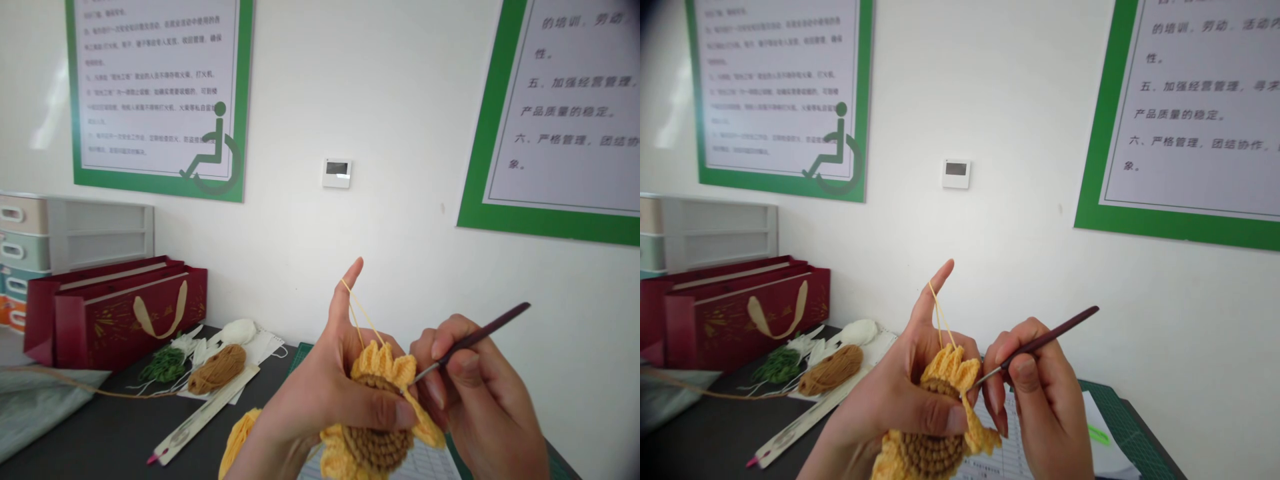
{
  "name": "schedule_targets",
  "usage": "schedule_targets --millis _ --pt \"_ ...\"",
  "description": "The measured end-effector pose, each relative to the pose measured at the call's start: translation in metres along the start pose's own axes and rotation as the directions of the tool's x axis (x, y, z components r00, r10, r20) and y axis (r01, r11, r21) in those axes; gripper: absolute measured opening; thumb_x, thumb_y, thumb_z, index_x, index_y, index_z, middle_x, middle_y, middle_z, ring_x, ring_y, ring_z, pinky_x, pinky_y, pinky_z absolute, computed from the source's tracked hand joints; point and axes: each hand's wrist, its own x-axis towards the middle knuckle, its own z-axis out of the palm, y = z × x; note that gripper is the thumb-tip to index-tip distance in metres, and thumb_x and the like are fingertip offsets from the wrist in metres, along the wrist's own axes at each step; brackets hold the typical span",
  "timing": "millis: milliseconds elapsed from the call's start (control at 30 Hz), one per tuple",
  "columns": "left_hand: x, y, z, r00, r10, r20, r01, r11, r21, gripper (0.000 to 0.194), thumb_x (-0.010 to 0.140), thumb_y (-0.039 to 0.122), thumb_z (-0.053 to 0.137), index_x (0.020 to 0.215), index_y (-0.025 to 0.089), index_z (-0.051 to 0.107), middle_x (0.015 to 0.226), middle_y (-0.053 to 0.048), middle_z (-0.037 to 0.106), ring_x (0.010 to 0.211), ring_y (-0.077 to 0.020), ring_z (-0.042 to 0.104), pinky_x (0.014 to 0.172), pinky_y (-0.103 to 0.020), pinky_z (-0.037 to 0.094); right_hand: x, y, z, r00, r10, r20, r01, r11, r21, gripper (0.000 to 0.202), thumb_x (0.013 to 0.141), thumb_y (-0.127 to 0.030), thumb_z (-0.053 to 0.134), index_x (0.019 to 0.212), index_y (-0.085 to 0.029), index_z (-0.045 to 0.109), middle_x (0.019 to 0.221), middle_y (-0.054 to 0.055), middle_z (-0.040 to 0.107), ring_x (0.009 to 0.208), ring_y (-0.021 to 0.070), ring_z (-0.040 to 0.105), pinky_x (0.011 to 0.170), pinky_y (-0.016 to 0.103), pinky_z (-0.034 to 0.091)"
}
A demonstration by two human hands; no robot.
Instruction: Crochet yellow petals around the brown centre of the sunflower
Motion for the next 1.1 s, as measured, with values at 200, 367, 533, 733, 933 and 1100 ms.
schedule_targets --millis 200,367,533,733,933,1100 --pt "0.000 0.005 -0.001 0.999 0.013 0.032 -0.015 0.999 0.041 0.139 0.074 0.003 0.085 0.159 0.052 -0.014 0.082 0.003 0.067 0.061 -0.0113 0.058 0.059 -0.025 0.046 0.000 -0.001 0.008 0.988 0.120 -0.101 -0.119 0.993 0.020 0.030 0.098 -0.052 0.060 0.086 -0.024 0.059 0.053 -0.006 0.050 0.039 0.0079 0.041 0.038 0.020 0.028" --pt "-0.005 0.008 0.004 0.999 0.049 0.005 -0.049 0.991 0.126 0.133 0.077 0.004 0.085 0.159 0.055 -0.006 0.085 0.002 0.067 0.064 -0.0130 0.061 0.060 -0.025 0.047 -0.001 -0.010 0.028 0.918 0.251 -0.307 -0.259 0.966 0.017 0.039 0.089 -0.060 0.069 0.081 -0.024 0.058 0.051 -0.007 0.044 0.038 0.0060 0.035 0.038 0.020 0.021" --pt "-0.007 0.008 0.006 0.998 0.058 -0.006 -0.057 0.989 0.134 0.131 0.075 0.001 0.084 0.159 0.055 0.000 0.087 0.001 0.069 0.068 -0.0139 0.065 0.062 -0.025 0.049 -0.001 -0.010 0.025 0.923 0.257 -0.287 -0.259 0.965 0.031 0.040 0.089 -0.061 0.068 0.080 -0.024 0.058 0.051 -0.007 0.044 0.039 0.0065 0.036 0.039 0.020 0.022" --pt "-0.002 0.004 -0.003 0.996 0.032 0.087 -0.033 0.999 0.007 0.130 0.072 -0.002 0.082 0.162 0.048 0.002 0.087 -0.001 0.070 0.068 -0.0137 0.063 0.063 -0.026 0.051 -0.002 -0.003 0.010 0.988 -0.143 -0.057 0.138 0.987 -0.078 0.028 0.099 -0.049 0.061 0.086 -0.025 0.062 0.057 -0.004 0.052 0.051 0.0105 0.050 0.051 0.024 0.039" --pt "-0.001 0.005 -0.006 0.990 0.006 0.144 -0.003 1.000 -0.018 0.129 0.071 -0.003 0.082 0.164 0.042 0.004 0.087 -0.001 0.071 0.067 -0.0144 0.064 0.064 -0.027 0.052 -0.005 -0.008 0.023 0.984 0.029 -0.176 -0.036 0.998 -0.041 0.031 0.098 -0.052 0.060 0.083 -0.025 0.059 0.055 -0.006 0.045 0.042 0.0067 0.037 0.041 0.020 0.026" --pt "-0.001 0.006 -0.008 0.990 0.012 0.142 -0.010 1.000 -0.012 0.124 0.071 -0.003 0.082 0.164 0.040 0.013 0.088 -0.002 0.071 0.068 -0.0146 0.065 0.064 -0.027 0.052 -0.003 -0.012 0.028 0.958 0.165 -0.235 -0.169 0.986 0.004 0.034 0.096 -0.055 0.063 0.081 -0.025 0.056 0.055 -0.008 0.041 0.039 0.0049 0.032 0.039 0.019 0.022"
